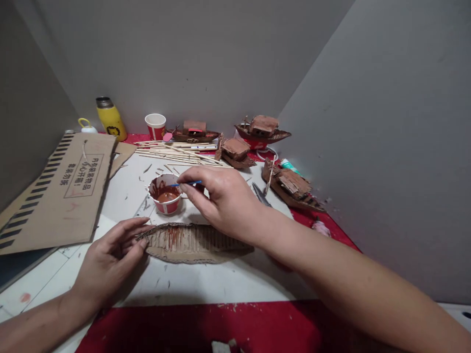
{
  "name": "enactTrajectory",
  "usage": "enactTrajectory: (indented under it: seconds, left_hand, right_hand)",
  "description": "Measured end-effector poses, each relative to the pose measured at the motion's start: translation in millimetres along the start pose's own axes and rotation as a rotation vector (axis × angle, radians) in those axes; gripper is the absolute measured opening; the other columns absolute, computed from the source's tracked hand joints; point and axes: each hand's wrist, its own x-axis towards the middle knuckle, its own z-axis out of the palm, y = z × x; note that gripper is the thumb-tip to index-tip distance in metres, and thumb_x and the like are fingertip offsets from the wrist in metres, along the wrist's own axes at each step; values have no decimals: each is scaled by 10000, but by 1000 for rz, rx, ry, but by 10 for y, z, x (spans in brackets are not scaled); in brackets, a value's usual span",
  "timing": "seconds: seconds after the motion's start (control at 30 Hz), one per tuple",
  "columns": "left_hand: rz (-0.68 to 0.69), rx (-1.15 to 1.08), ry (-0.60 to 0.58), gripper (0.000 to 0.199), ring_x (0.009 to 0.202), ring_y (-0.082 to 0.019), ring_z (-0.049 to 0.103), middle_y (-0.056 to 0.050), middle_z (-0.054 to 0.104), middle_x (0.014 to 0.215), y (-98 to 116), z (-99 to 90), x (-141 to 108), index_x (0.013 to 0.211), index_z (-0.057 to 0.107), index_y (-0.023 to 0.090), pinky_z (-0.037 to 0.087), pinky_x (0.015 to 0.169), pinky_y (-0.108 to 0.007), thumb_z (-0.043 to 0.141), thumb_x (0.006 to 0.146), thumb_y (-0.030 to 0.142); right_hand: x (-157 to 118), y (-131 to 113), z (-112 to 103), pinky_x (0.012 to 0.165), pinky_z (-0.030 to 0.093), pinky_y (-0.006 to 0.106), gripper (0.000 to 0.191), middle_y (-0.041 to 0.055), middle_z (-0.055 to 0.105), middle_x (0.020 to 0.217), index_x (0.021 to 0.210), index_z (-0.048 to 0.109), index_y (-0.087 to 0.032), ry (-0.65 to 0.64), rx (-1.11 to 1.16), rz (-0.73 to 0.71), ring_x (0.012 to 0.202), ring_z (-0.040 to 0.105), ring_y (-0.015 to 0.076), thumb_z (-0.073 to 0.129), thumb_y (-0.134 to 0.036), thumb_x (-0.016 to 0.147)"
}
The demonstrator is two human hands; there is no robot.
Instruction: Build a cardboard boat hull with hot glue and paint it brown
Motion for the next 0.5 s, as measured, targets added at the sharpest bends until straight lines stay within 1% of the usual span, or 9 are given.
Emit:
enactTrajectory:
  seconds: [0.1,0.13,0.23,0.3,0.33,0.43,0.5]
  left_hand:
    - [0,-4,-1,314,809,-138,700,-77,736,1039,-1,-5,-4,1132,621,176,551,664,-189,596,821,211]
    - [5,10,-3,303,785,-133,694,-70,737,1012,4,-8,-4,1120,628,174,546,652,-187,595,821,212]
    - [41,111,6,241,606,-96,622,-12,710,777,35,-15,2,1039,669,168,509,563,-167,589,814,203]
    - [69,168,12,205,514,-78,548,30,638,629,64,-19,7,980,691,170,475,512,-155,588,804,192]
    - [78,179,13,199,497,-74,529,41,611,595,78,-20,8,965,696,170,466,503,-152,588,799,187]
    - [66,170,4,200,504,-72,531,40,613,604,102,-22,7,960,697,167,463,508,-149,587,792,179]
    - [39,155,2,216,526,-75,546,30,631,633,98,-20,5,984,691,165,470,521,-151,588,794,184]
  right_hand:
    - [-82,-19,-21,647,525,241,123,36,748,862,931,641,-202,14,10,20,733,688,143,582,-107,879]
    - [-110,-17,-16,635,525,239,128,34,746,856,933,641,-200,24,12,31,722,683,140,581,-102,877]
    - [-181,5,10,608,523,236,119,29,742,840,933,652,-192,70,34,91,683,667,130,590,-110,874]
    - [-216,17,17,601,529,240,108,27,740,836,937,666,-189,119,83,171,674,665,129,601,-131,874]
    - [-233,17,12,593,532,241,103,25,736,824,937,674,-188,149,116,221,666,664,129,606,-142,873]
    - [-307,-26,-47,538,529,246,90,7,708,752,920,698,-199,250,232,367,590,639,123,626,-174,871]
    - [-401,-90,-113,499,520,249,90,-6,686,707,905,713,-223,328,293,425,552,618,123,638,-186,870]
